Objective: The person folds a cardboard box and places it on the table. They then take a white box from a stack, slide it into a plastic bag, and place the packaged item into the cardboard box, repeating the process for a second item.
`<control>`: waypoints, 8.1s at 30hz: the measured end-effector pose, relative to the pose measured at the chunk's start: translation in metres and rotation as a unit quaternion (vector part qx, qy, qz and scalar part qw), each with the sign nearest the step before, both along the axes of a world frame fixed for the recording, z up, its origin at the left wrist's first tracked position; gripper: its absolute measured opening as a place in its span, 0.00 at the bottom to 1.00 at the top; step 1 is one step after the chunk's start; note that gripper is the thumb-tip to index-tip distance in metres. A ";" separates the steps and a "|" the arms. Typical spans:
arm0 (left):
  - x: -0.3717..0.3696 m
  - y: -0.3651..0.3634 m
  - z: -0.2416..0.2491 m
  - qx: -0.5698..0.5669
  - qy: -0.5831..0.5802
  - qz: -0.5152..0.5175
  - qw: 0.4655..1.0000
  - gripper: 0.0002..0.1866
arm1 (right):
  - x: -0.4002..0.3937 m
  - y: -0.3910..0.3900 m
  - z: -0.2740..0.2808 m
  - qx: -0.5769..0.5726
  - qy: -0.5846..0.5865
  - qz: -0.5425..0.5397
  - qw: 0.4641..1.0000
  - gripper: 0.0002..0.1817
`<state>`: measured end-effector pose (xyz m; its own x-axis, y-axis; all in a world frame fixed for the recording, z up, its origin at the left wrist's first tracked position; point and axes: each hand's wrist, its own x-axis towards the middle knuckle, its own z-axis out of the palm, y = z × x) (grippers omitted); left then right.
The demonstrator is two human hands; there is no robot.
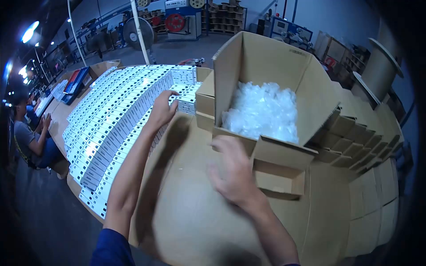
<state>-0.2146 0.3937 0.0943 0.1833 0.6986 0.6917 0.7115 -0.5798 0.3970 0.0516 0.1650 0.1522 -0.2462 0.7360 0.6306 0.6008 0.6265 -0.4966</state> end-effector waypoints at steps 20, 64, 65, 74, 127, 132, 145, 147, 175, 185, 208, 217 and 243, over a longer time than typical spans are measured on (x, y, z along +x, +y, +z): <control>-0.001 0.174 -0.033 0.091 0.165 0.078 0.979 0.32 | -0.104 0.181 -0.044 -0.001 -0.332 -0.218 0.918 0.44; 0.229 -0.029 0.034 0.003 0.170 -0.178 0.969 0.15 | 0.164 0.072 0.038 -0.068 0.117 -0.144 0.980 0.14; 0.232 -0.015 0.034 -0.071 0.210 -0.176 0.959 0.15 | 0.169 0.077 0.033 -0.071 0.113 -0.158 0.978 0.15; 0.255 -0.028 0.043 0.039 -0.089 -0.190 0.977 0.06 | 0.163 0.128 0.000 -0.146 0.138 -0.219 0.955 0.35; 0.236 -0.481 -0.061 -0.357 -0.445 -0.163 0.805 0.13 | 0.087 -0.327 -0.131 -0.143 0.499 -0.198 0.832 0.15; 0.222 -0.493 -0.072 -0.359 -0.377 -0.180 0.835 0.14 | 0.108 -0.334 -0.135 -0.217 0.454 -0.108 0.857 0.13; 0.194 -0.479 -0.049 -0.026 -0.177 -0.156 0.971 0.27 | 0.091 -0.346 -0.142 -0.136 0.315 -0.261 0.902 0.05; 0.196 -0.477 -0.044 -0.003 -0.054 -0.182 0.982 0.32 | 0.087 -0.343 -0.132 -0.102 0.316 -0.275 0.902 0.07; 0.211 -0.457 -0.033 -0.303 -0.164 -0.380 0.858 0.07 | 0.111 -0.358 -0.147 -0.252 0.293 -0.237 0.891 0.14; 0.220 -0.462 -0.057 -0.314 -0.517 -0.260 0.753 0.34 | 0.102 -0.349 -0.141 -0.199 0.360 -0.301 0.861 0.12; 0.214 -0.482 -0.070 -0.376 -0.211 -0.314 0.846 0.23 | 0.177 -0.317 -0.047 0.061 0.245 -0.027 0.967 0.20; 0.213 -0.482 -0.066 -0.392 -0.199 -0.300 0.847 0.25 | 0.180 -0.300 -0.032 -0.002 0.168 0.000 0.986 0.16; 0.204 -0.483 -0.097 -0.548 -0.461 -0.343 0.608 0.24 | 0.157 -0.284 -0.077 -0.327 0.305 0.111 0.887 0.27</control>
<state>-0.0103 -0.0896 -0.0027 0.5780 0.8110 -0.0908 -0.3663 0.3573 0.8592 0.2086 -0.1191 0.0753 -0.1905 0.9700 0.1512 -0.0065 0.1528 -0.9882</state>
